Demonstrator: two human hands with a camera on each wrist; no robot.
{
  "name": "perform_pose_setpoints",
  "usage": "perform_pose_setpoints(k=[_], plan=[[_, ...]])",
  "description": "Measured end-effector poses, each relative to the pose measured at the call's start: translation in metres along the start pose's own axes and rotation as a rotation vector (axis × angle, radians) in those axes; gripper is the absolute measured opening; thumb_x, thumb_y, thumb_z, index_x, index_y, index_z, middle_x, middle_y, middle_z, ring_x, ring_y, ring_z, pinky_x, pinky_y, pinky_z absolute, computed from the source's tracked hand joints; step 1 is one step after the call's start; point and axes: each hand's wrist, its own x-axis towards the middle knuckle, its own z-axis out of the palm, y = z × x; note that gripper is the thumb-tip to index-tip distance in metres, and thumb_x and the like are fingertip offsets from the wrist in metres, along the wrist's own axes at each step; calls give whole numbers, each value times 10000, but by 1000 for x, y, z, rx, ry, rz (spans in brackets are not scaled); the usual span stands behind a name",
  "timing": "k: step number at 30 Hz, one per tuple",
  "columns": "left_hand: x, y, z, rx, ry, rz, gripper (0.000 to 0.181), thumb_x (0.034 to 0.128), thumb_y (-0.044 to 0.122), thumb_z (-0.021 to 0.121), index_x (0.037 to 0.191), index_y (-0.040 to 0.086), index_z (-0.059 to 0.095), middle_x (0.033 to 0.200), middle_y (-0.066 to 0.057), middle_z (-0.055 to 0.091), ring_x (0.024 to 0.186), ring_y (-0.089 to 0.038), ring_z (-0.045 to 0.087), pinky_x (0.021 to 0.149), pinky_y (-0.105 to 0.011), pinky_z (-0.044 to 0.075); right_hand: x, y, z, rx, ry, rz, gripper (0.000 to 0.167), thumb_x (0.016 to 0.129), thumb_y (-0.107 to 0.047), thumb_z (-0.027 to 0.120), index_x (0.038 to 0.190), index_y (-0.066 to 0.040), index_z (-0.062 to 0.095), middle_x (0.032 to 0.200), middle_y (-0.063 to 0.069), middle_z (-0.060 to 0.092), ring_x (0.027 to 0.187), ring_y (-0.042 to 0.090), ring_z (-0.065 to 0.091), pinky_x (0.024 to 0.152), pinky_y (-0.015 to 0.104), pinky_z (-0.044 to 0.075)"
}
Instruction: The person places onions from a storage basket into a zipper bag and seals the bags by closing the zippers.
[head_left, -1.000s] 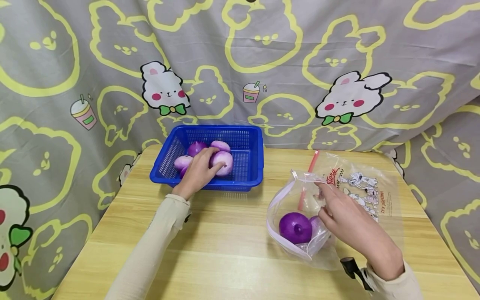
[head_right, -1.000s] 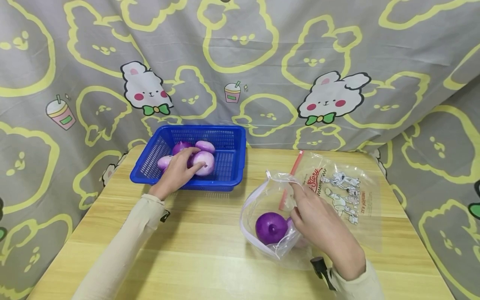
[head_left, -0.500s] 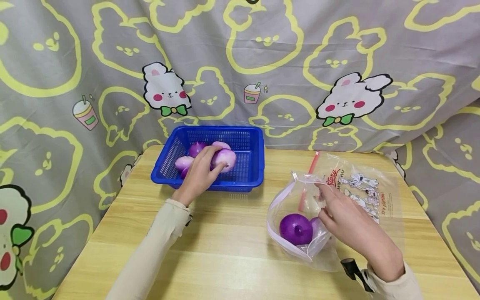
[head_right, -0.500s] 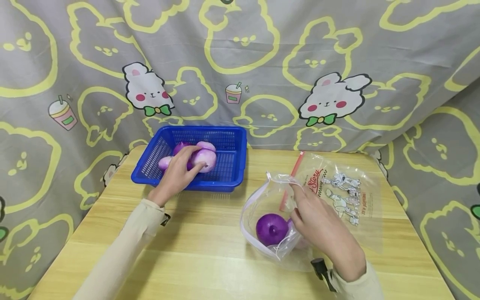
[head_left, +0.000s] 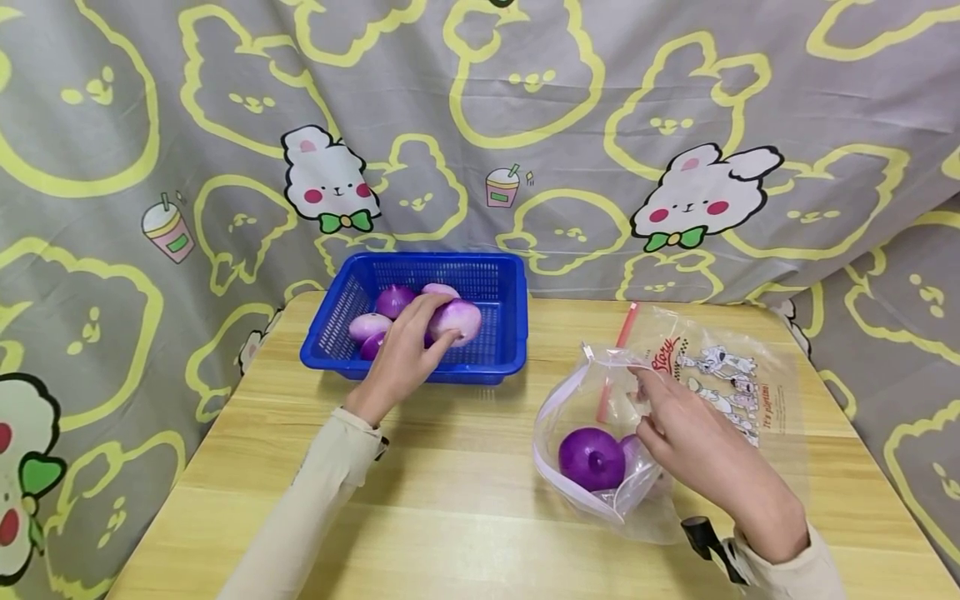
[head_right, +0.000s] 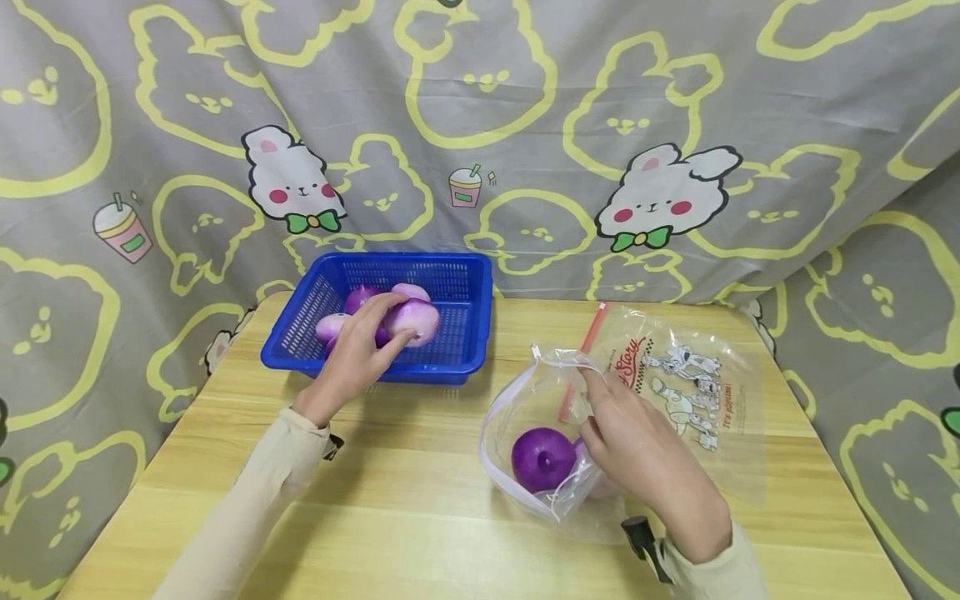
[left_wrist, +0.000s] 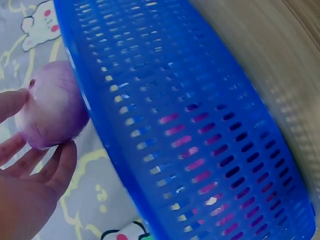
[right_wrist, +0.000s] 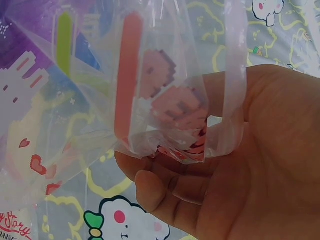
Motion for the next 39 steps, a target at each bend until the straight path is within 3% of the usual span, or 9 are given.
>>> perform_pose_setpoints(k=[21, 30, 39], plan=[[-7, 58, -14, -84, 10, 113, 492, 910, 167, 739, 1346, 34, 554, 1353, -103, 573, 1287, -227, 522, 1108, -326, 395, 0, -1, 1, 4, 6, -14, 557, 862, -44, 596, 1388, 66, 448, 1106, 191, 650, 908, 257, 649, 772, 464, 564], [-12, 94, -11, -164, 8, 229, 507, 878, 132, 767, 1329, 15, 568, 1347, -131, 581, 1284, -246, 530, 1099, -326, 409, -1, -1, 1, 2, -3, 7, 552, 873, -50, 589, 1395, 56, 444, 1118, 204, 652, 902, 269, 658, 748, 470, 567], [-18, 130, -7, -199, 4, 370, 476, 873, 134, 766, 1294, 1, 588, 1322, -139, 601, 1265, -258, 537, 1088, -324, 422, -1, -2, 1, 6, 0, -13, 539, 884, -51, 584, 1393, 59, 447, 1111, 206, 657, 950, 305, 660, 807, 502, 560]])
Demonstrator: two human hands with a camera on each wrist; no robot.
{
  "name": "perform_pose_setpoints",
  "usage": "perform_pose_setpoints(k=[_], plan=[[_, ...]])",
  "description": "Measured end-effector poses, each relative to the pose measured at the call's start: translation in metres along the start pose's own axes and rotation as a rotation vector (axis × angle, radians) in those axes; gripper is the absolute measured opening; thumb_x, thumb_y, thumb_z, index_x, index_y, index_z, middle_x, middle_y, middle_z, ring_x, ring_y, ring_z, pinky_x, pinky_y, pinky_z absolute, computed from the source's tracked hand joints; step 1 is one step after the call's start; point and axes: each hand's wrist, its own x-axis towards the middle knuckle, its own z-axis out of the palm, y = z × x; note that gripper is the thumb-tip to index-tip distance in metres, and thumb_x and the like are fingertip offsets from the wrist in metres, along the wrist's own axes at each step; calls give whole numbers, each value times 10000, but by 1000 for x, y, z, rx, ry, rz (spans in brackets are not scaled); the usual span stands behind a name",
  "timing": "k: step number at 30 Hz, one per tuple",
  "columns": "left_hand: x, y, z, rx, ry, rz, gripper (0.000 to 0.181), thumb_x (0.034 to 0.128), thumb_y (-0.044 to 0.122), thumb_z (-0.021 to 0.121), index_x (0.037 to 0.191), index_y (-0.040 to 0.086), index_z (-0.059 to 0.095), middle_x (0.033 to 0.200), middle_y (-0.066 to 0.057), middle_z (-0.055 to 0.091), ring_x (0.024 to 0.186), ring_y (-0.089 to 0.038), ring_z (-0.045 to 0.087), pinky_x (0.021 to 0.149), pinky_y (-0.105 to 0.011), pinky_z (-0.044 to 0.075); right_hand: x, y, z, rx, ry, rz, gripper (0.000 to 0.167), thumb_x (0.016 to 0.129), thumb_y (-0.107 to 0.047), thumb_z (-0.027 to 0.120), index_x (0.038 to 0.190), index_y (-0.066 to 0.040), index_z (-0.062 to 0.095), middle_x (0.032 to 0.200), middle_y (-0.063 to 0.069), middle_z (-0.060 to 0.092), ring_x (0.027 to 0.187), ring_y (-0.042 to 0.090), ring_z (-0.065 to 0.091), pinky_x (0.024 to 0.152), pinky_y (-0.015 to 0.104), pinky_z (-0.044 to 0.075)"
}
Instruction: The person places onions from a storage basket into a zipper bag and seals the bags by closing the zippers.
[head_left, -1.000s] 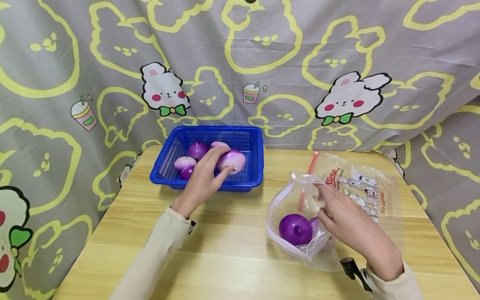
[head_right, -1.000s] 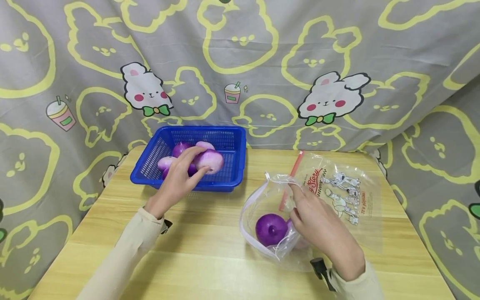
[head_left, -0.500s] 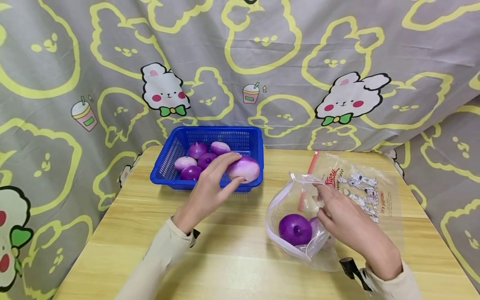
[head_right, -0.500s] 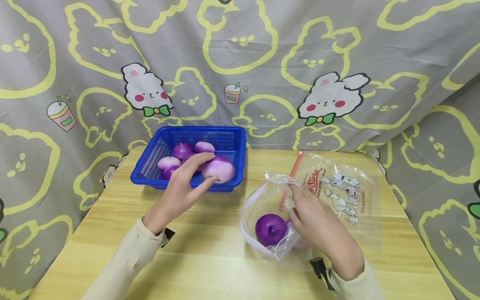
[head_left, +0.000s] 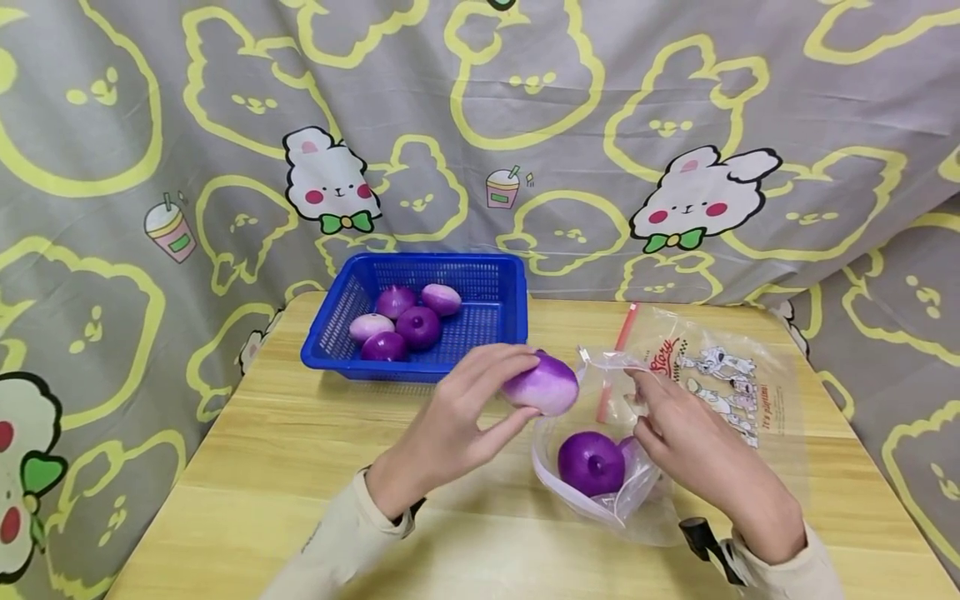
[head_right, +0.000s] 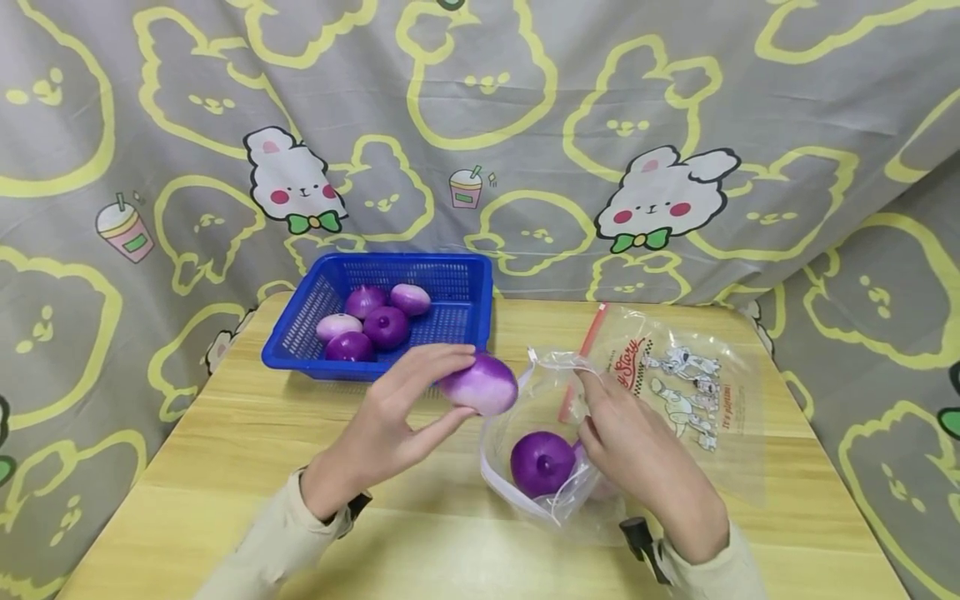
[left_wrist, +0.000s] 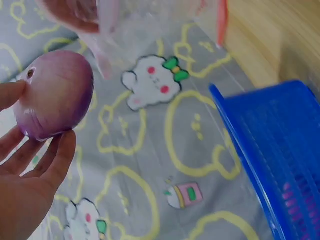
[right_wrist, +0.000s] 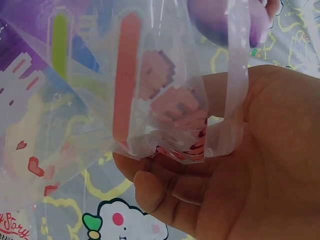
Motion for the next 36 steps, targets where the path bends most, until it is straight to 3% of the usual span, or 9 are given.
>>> perform_pose_setpoints(k=[6, 11, 14, 18, 22, 28, 36], plan=[[2, 17, 17, 14, -48, 65, 461, 887, 164, 750, 1292, 10, 589, 1321, -128, 587, 1265, -226, 533, 1086, -299, 418, 1, -3, 2, 15, 10, -22, 502, 918, -61, 573, 1393, 50, 452, 1133, 213, 653, 979, 328, 666, 819, 493, 568], [1, 24, 32, 47, -93, 64, 460, 891, 187, 752, 1289, 23, 591, 1320, -112, 578, 1267, -196, 528, 1091, -261, 401, 1, -7, 2, 21, 36, -48, 393, 1024, -116, 468, 1390, 24, 477, 1277, 212, 612, 1157, 389, 610, 958, 545, 498], [0, 27, 40, 133, -142, 89, 435, 904, 199, 735, 1282, 29, 606, 1316, -111, 583, 1261, -194, 537, 1115, -251, 364, 1, -9, 1, 39, 27, -43, 404, 1056, -139, 416, 1426, 16, 456, 1389, 226, 546, 1259, 413, 538, 1032, 565, 433], [0, 34, 51, 329, -234, 144, 352, 950, 171, 640, 1282, 60, 611, 1318, -100, 585, 1241, -200, 549, 1133, -265, 338, -1, -11, -2, 55, 22, -46, 420, 1057, -140, 421, 1454, -5, 441, 1440, 223, 503, 1302, 413, 498, 1057, 566, 406], [3, 37, 58, 484, -300, 157, 303, 975, 143, 559, 1272, 87, 588, 1276, -69, 582, 1187, -196, 553, 1097, -280, 401, -3, -14, -3, 54, 25, -59, 430, 1047, -122, 437, 1466, -25, 434, 1463, 204, 485, 1304, 405, 497, 1045, 564, 418], [9, 36, 70, 573, -309, 177, 211, 1030, 254, 516, 1163, 121, 613, 1150, -24, 608, 1075, -174, 568, 971, -263, 484, -7, -18, -3, 29, 31, -79, 448, 1017, -82, 490, 1455, -2, 442, 1461, 219, 483, 1291, 410, 507, 1027, 562, 437], [10, 32, 82, 656, -362, 138, 156, 985, 215, 563, 1080, 152, 670, 1164, -28, 598, 1042, -172, 537, 864, -245, 493, -8, -19, -3, 2, 96, -130, 425, 980, -41, 511, 1400, 19, 476, 1344, 197, 583, 1177, 371, 603, 961, 537, 498]])
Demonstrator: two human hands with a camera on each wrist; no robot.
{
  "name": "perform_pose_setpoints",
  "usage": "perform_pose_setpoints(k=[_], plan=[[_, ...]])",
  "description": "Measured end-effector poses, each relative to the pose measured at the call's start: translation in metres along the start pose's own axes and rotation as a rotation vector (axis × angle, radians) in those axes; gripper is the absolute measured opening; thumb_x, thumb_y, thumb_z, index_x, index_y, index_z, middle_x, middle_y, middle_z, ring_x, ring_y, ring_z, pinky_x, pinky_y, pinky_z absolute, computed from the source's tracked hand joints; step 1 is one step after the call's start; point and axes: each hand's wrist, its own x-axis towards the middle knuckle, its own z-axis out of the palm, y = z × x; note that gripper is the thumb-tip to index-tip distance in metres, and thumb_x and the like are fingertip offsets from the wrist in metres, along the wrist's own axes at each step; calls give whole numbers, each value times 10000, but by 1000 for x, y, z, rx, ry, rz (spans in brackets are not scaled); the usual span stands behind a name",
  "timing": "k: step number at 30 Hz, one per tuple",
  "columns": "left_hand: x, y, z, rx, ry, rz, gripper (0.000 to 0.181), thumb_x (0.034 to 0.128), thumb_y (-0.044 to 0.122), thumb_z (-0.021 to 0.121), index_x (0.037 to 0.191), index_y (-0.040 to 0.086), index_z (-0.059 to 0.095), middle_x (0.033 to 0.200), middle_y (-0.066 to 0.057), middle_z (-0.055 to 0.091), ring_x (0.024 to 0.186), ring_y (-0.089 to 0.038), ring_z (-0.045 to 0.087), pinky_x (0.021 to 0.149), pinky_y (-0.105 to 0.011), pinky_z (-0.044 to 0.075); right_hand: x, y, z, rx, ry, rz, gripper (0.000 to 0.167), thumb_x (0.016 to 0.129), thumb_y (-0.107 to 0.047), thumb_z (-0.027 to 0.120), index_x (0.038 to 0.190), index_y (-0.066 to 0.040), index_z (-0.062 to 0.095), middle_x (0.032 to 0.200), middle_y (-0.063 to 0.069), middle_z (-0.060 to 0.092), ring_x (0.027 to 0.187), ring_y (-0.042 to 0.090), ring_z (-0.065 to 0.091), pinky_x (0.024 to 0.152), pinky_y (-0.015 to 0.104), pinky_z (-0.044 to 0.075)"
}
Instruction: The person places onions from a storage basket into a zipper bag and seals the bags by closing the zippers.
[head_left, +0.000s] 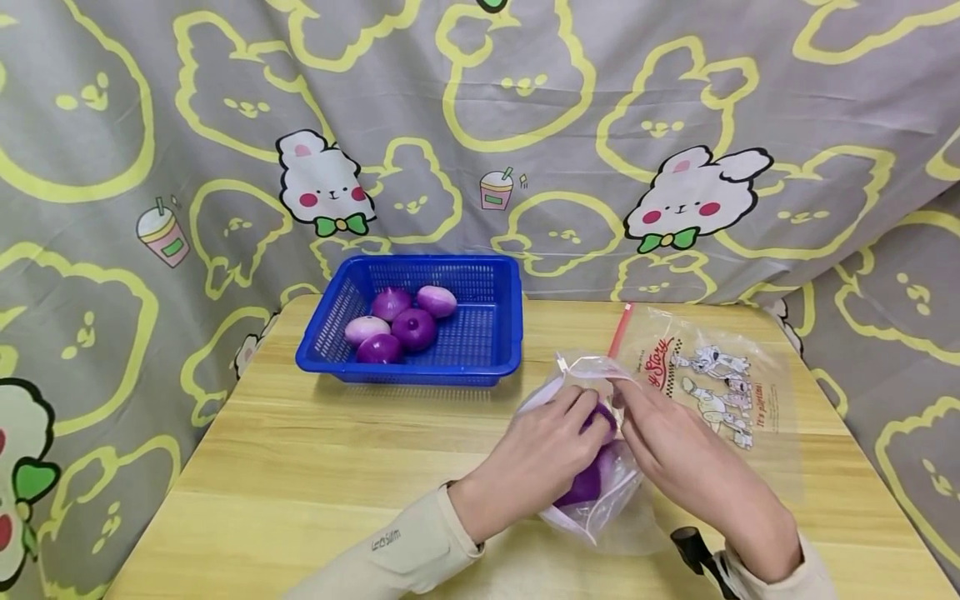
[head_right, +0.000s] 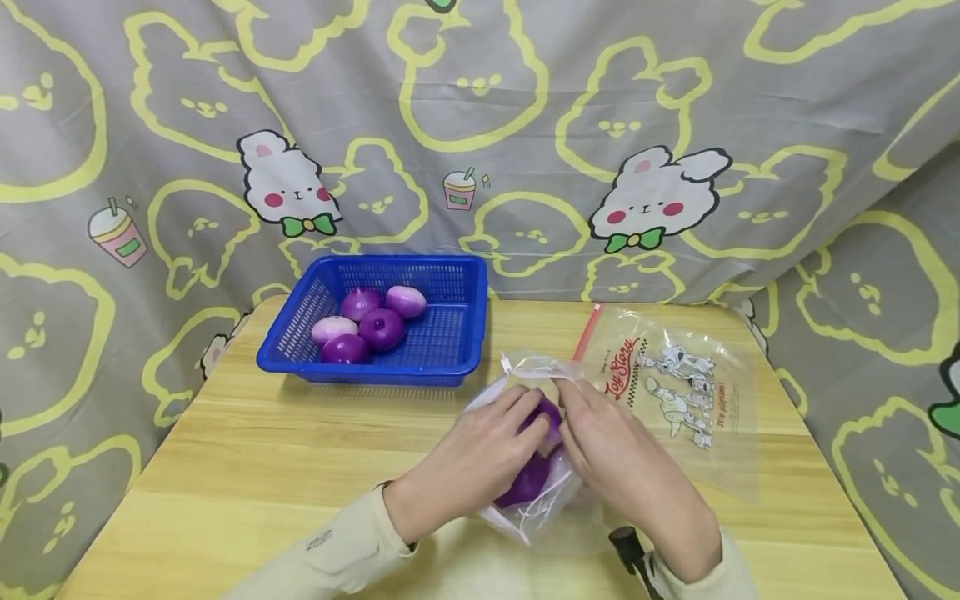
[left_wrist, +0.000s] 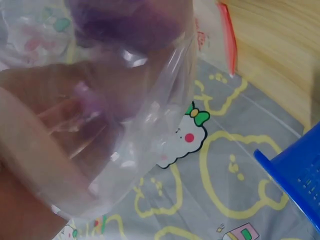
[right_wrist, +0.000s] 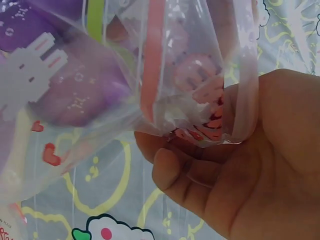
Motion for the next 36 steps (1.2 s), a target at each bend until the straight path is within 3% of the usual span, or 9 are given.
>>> perform_pose_setpoints(k=[6, 12, 18, 25, 31, 36], plan=[[-2, 2, 2, 37, -89, 1, 131, 900, 168, 639, 1019, 179, 691, 955, 38, 595, 852, -114, 553, 684, -229, 482, -1, -1, -2, 26, -18, 40, 482, 1003, -61, 496, 1472, 13, 416, 1466, 221, 477, 1309, 399, 493, 1039, 561, 425], [-5, 2, -2, -60, -129, 44, 194, 895, 152, 639, 1084, 159, 683, 1004, 49, 653, 887, -100, 609, 817, -232, 513, 1, -1, -3, 33, -48, 58, 458, 1013, -79, 493, 1456, 16, 436, 1444, 222, 500, 1290, 402, 511, 1023, 560, 442], [-9, -1, -20, -242, -37, 87, 132, 979, 196, 579, 1044, 138, 678, 1062, 30, 659, 965, -102, 608, 936, -218, 484, 2, 1, -2, 50, -38, 73, 424, 1018, -91, 492, 1435, -18, 465, 1411, 222, 530, 1235, 382, 562, 971, 561, 484], [-25, -11, -33, -344, 119, 67, 162, 952, 108, 596, 1070, 103, 707, 1070, 15, 660, 1021, -106, 608, 1015, -195, 446, 3, 5, 0, 30, -30, 70, 396, 1007, -96, 510, 1394, -14, 489, 1317, 206, 596, 1176, 400, 597, 965, 553, 492], [-33, -20, -36, -395, 170, 23, 160, 936, 89, 616, 1070, 94, 704, 1080, -5, 667, 1043, -125, 620, 1018, -210, 451, 3, 5, 0, 22, -46, 80, 446, 1005, -98, 511, 1440, -19, 455, 1381, 230, 551, 1211, 427, 570, 988, 565, 469], [-38, -26, -34, -436, 195, -6, 170, 916, 66, 634, 1074, 70, 696, 1117, -42, 660, 1061, -143, 616, 994, -216, 473, 4, 5, 2, 15, -29, 65, 441, 993, -101, 522, 1425, -27, 467, 1285, 208, 613, 1136, 383, 621, 940, 543, 510]])
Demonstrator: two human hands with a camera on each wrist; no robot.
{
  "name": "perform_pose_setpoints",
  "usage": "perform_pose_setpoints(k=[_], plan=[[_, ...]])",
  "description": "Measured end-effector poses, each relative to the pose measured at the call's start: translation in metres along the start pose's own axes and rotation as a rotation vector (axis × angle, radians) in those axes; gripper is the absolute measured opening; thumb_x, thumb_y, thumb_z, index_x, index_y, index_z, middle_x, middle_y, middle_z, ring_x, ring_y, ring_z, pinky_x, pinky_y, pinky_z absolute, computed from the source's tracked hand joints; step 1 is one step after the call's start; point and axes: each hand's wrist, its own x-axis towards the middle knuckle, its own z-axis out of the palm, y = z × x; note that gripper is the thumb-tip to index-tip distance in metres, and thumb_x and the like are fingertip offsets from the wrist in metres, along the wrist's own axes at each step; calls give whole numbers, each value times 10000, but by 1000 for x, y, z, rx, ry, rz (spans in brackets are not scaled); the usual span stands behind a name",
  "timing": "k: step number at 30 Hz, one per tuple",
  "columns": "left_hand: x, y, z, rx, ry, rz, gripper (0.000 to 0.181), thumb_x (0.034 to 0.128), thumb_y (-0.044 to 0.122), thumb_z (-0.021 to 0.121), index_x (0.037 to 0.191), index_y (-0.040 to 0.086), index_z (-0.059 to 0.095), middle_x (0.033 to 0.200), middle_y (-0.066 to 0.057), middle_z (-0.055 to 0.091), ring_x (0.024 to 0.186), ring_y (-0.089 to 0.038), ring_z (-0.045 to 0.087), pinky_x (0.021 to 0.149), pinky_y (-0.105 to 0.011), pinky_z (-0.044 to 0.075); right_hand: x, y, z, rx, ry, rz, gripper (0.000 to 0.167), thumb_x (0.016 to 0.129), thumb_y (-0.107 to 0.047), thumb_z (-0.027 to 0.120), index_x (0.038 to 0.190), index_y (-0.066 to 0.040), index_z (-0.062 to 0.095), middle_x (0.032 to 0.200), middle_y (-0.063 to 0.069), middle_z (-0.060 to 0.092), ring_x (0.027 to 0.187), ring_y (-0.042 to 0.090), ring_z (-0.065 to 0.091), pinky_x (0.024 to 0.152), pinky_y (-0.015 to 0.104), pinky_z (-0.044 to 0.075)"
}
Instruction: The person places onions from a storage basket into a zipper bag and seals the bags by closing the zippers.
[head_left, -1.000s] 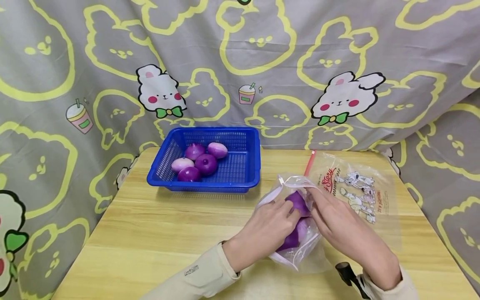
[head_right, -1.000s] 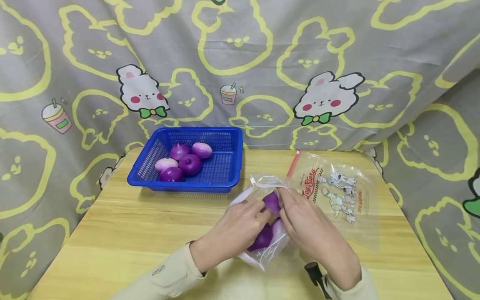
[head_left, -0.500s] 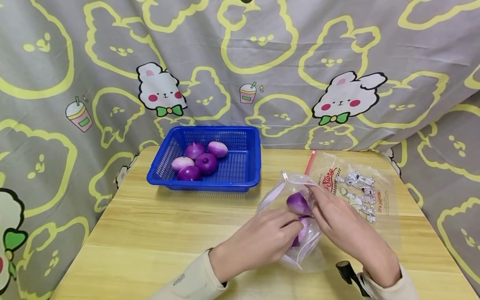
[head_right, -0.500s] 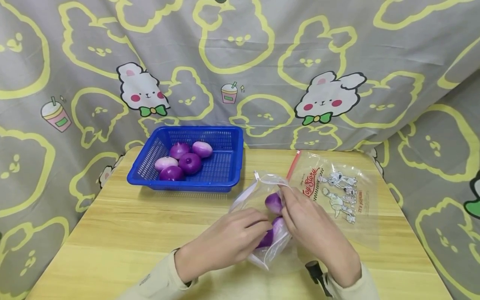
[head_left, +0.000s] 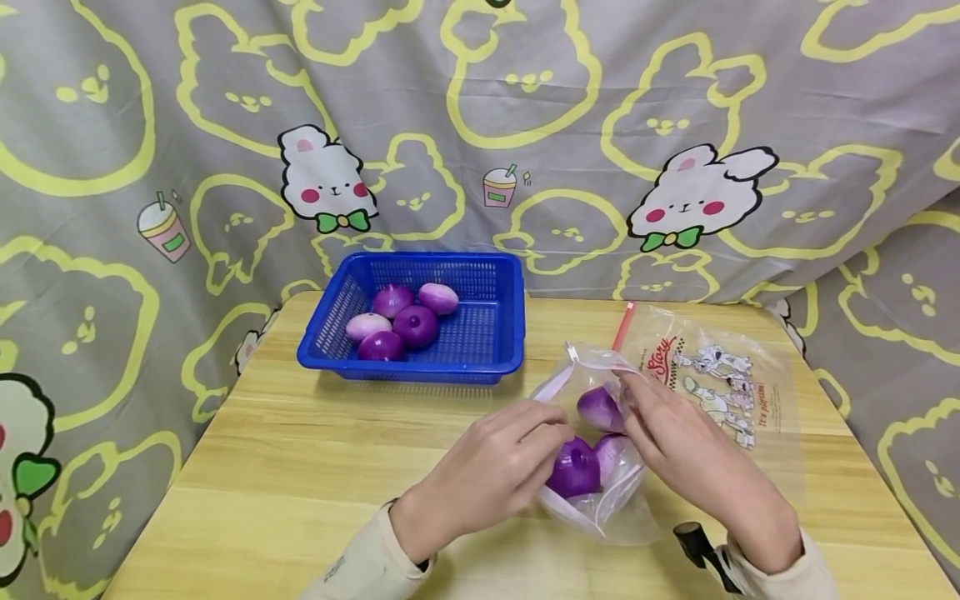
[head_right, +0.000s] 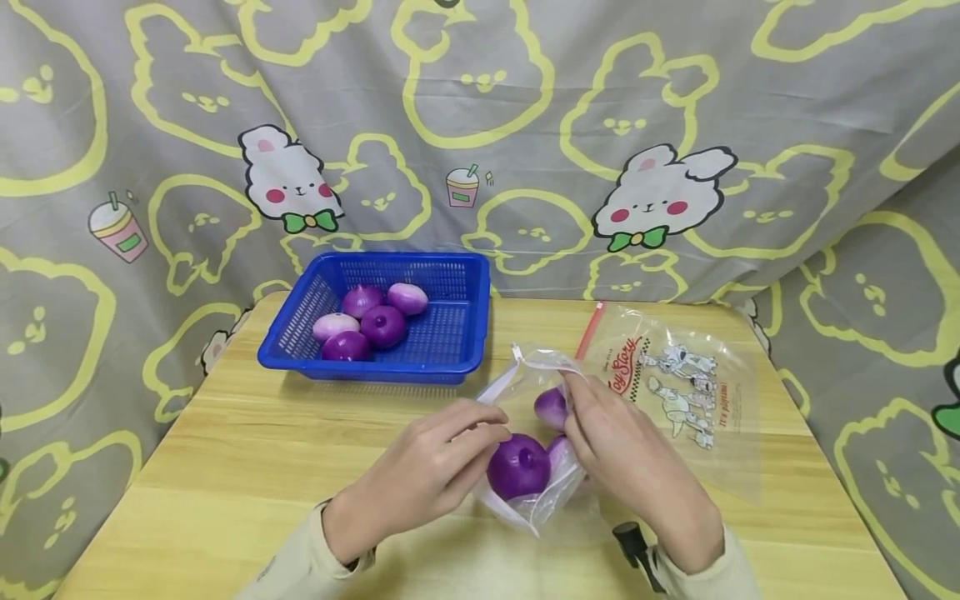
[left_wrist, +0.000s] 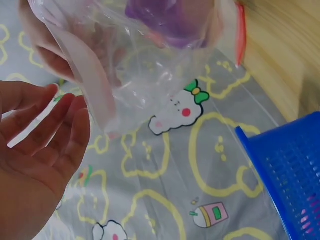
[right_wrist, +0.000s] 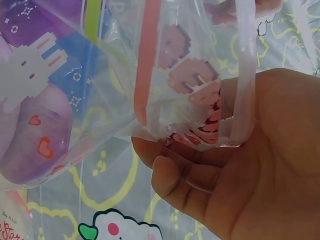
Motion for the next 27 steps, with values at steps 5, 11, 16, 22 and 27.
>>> perform_pose_setpoints(k=[5, 11, 16, 22, 27], plan=[[-4, -7, -2, -18, 24, -36, 166, 905, 45, 635, 1062, 58, 687, 1124, -70, 653, 1043, -162, 607, 965, -219, 494, 1, 0, 2, -3, 4, 2, 454, 995, -136, 548, 1429, -35, 460, 1131, 148, 659, 1033, 311, 656, 860, 519, 551], [-7, -13, -7, -34, 55, -69, 174, 926, 49, 609, 1077, 46, 694, 1133, -85, 651, 1036, -172, 609, 958, -227, 503, 3, 2, 4, -5, -1, -2, 488, 975, -138, 594, 1429, -28, 452, 1135, 171, 659, 1038, 341, 658, 858, 533, 549], [-7, -19, -14, -41, 85, -87, 172, 941, 51, 604, 1088, 36, 693, 1139, -95, 648, 1058, -188, 610, 998, -255, 486, 4, 2, 5, -9, -3, -6, 481, 973, -138, 598, 1419, -26, 458, 1140, 174, 657, 1035, 338, 660, 861, 531, 548], [-10, -32, -22, -42, 126, -139, 155, 943, 36, 613, 1076, 22, 692, 1149, -96, 641, 1078, -209, 608, 991, -276, 491, 4, 3, 6, -4, -14, 6, 501, 977, -142, 597, 1444, -47, 443, 1184, 187, 648, 1060, 344, 655, 877, 536, 542], [-18, -52, -28, -45, 132, -206, 184, 947, 33, 612, 1115, 31, 687, 1182, -100, 636, 1121, -214, 591, 1007, -286, 480, 4, 3, 7, -6, -31, 21, 517, 981, -153, 598, 1460, -59, 429, 1255, 212, 619, 1089, 364, 645, 891, 550, 533]])
